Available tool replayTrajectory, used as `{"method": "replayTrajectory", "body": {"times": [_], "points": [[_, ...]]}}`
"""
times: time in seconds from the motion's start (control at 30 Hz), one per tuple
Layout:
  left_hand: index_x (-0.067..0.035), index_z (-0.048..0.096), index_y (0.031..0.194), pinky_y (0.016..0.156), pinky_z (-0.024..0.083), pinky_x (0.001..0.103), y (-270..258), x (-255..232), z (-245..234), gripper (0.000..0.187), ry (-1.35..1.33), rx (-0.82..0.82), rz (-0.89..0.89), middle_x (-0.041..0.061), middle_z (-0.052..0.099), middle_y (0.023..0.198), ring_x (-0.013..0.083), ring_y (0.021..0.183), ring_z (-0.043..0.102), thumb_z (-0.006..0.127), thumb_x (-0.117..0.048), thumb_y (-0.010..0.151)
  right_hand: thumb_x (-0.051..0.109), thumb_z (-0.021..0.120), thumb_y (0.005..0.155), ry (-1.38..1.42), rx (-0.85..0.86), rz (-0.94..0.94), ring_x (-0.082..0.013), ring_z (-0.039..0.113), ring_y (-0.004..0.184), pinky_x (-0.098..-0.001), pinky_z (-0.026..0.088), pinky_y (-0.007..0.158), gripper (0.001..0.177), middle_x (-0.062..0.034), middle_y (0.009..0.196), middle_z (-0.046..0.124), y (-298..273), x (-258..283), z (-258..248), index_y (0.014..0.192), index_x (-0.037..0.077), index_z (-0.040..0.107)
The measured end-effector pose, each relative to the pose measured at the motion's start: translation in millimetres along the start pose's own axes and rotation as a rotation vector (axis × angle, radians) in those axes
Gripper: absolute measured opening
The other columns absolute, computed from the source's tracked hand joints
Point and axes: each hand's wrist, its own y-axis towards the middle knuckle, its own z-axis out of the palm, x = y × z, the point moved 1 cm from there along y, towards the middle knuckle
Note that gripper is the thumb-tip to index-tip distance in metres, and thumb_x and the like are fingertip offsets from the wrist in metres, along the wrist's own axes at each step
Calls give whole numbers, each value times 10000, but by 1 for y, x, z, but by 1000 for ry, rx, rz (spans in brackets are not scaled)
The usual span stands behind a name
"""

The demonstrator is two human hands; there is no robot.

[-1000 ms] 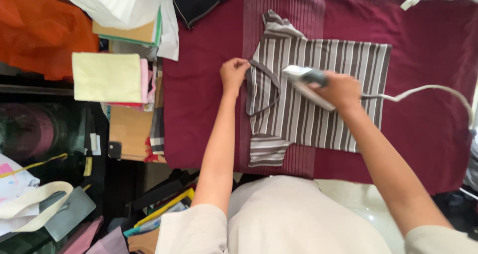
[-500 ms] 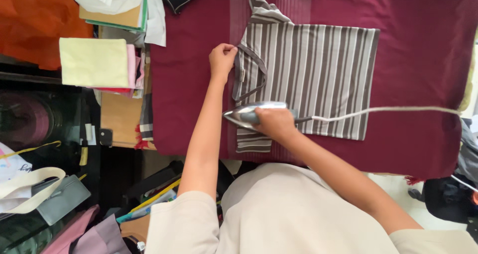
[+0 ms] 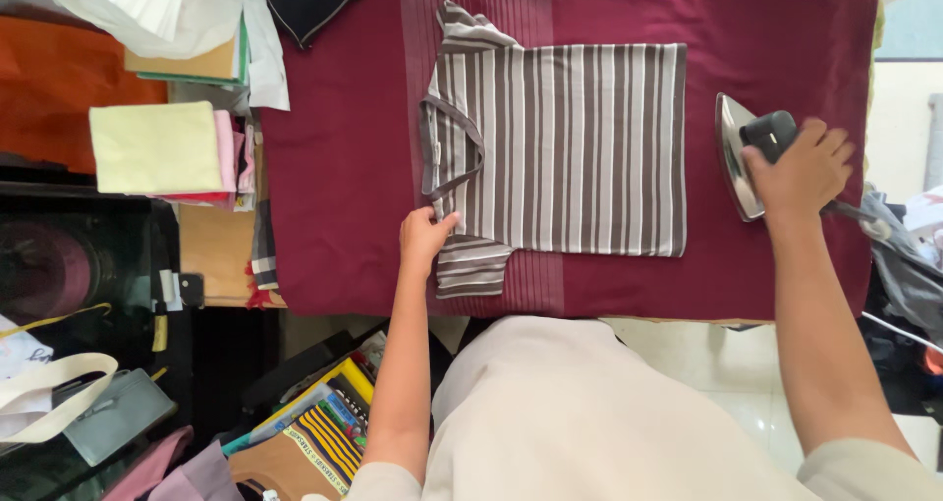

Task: The person irons a light yellow cloth, then a brown and blue striped shirt, and finally a striped tank top on a maroon ironing board. They use an electric iron to smooth the fabric and fold each item after ironing.

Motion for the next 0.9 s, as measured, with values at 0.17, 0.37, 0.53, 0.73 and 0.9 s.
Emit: {"method": "replayTrajectory", "body": {"times": [0.17,0.37,0.53,0.73,0.9], "points": [[22,738,1000,627,505,349,-7,14,5,499,-472,393,-235,48,717,801,193,696,656,831,-431,811,559,837,656,414,240,-675,-310,608,1063,-485,411,944,680,-101,1103,683,-104,72,-28,1086,52,692],[24,733,1145,879,534,269,-41,9,-19,440,-780,699,15,32,768,1070,124,975,697,814,-263,821,100,720,746,104,366,-475,-250,633,1034,-409,466,944,220,-40,1018,648,-105,70,-10,960,141,694],[80,728,1196,964,519,316,-105,-32,-134,406,-800,794,518,99,736,1149,165,1050,659,840,-128,866,-19,644,764,999,1047,-417,-181,570,762,-326,483,696,132,-59,833,599,-44,-3,-100,883,-3,699],[58,719,1106,995,537,389,-178,-130,-219,297,-1150,548,627,201,745,1141,286,1077,710,728,-113,865,-75,603,778,1293,733,-527,-183,717,933,-309,591,813,241,-58,986,711,-19,-80,-130,916,94,705],[-20,707,1037,806,535,338,-98,-160,-190,253,-1176,129,19,89,715,953,187,877,679,730,-203,863,-27,656,858,1338,752,-88,-99,652,922,-247,512,785,233,-52,1011,689,34,-33,-100,1086,-5,696]]}}
